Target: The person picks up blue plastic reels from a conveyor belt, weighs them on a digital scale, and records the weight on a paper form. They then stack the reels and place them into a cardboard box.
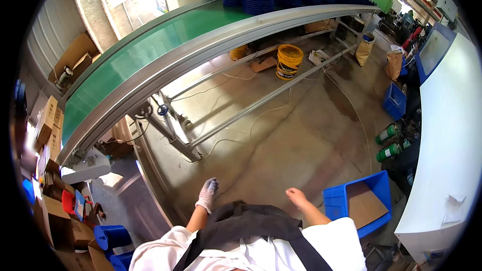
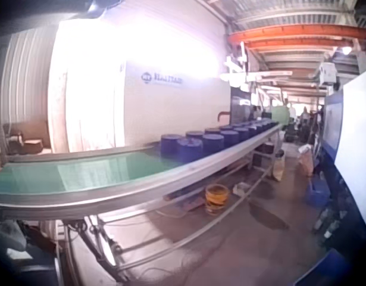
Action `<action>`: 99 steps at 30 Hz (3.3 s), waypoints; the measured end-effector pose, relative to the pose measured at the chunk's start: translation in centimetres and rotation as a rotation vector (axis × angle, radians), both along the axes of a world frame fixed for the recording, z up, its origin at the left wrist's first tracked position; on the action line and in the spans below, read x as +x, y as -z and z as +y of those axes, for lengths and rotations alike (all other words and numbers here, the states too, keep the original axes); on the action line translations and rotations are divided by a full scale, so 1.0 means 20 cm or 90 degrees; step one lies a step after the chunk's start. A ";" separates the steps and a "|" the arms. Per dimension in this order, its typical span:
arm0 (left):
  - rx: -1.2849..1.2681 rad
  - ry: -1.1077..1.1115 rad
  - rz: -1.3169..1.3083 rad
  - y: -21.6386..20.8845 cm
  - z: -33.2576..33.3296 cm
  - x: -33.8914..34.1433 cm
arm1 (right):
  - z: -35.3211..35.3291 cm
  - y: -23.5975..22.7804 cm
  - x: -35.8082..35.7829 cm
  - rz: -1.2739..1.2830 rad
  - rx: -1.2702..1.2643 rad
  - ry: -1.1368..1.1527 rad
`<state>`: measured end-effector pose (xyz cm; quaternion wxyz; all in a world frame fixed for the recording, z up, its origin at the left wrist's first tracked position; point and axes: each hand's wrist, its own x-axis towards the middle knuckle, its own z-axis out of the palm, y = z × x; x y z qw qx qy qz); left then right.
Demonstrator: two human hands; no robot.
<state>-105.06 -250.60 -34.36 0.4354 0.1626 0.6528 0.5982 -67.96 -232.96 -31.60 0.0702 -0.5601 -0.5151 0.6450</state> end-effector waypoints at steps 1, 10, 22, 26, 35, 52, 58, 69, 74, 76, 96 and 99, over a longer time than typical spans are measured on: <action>-0.012 0.031 0.025 0.00 0.08 0.01 | 0.10 -0.04 -0.07 0.012 -0.006 -0.010; -0.173 0.128 0.156 0.40 0.72 -0.19 | 1.48 -0.94 -1.17 0.215 0.324 -0.221; 0.111 0.177 0.248 -0.90 2.24 -0.49 | 3.30 -1.98 -2.25 -0.054 1.167 -0.125; 0.120 0.128 0.204 -1.23 2.35 -0.48 | 3.45 -1.98 -2.30 -0.124 1.377 -0.269; 0.432 0.100 0.085 -2.05 2.92 -0.47 | 3.89 -2.44 -1.94 0.476 0.868 -0.072; 0.248 -0.315 0.147 -2.06 4.07 -1.03 | 4.24 -1.86 -2.15 0.431 0.225 -0.225; 0.386 -0.191 -0.216 -2.06 4.10 -1.05 | 4.12 -1.88 -2.28 0.516 -0.101 -0.308; 0.542 -0.062 0.021 -2.66 4.68 -0.85 | 4.39 -2.46 -1.98 0.727 0.262 -0.151; 0.480 -0.069 0.009 -2.46 5.11 -1.05 | 4.74 -2.52 -1.87 0.564 0.380 -0.052; 0.460 -0.065 -0.039 -2.36 5.20 -1.12 | 4.89 -2.44 -1.84 0.519 0.363 -0.074; 0.874 -0.306 -2.006 -2.19 5.10 -0.79 | 5.07 -2.04 -1.89 0.604 0.054 -0.138; 0.816 -0.254 -2.068 -2.36 4.74 -0.64 | 4.86 -2.12 -1.82 0.647 -0.001 -0.127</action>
